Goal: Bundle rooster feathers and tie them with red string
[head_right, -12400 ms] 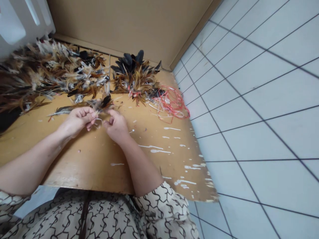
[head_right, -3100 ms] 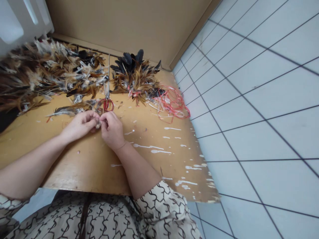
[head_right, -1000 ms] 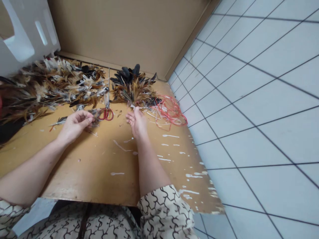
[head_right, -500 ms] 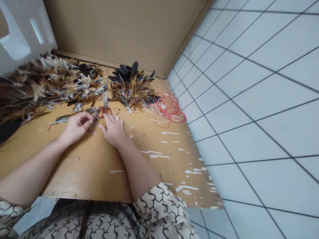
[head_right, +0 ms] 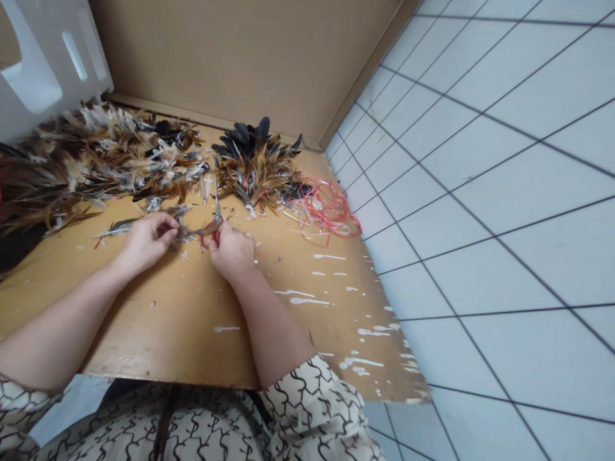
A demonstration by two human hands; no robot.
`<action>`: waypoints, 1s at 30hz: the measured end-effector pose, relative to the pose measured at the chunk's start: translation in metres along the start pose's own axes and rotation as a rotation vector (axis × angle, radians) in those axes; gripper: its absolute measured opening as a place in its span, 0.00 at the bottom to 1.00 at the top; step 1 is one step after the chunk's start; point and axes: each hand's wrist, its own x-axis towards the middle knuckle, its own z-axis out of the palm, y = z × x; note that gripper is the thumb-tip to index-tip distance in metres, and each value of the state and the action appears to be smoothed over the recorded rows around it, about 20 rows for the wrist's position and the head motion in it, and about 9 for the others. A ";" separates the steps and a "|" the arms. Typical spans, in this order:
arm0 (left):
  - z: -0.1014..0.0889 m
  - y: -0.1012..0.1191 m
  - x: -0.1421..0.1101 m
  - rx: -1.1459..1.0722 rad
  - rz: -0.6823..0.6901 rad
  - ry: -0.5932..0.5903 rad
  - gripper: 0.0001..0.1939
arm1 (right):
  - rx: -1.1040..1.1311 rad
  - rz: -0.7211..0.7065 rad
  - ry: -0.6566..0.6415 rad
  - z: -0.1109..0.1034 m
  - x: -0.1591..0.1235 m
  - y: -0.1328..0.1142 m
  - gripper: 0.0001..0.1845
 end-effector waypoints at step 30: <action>0.003 0.013 -0.007 -0.254 -0.076 -0.076 0.08 | 0.802 0.287 0.098 0.009 0.006 -0.008 0.11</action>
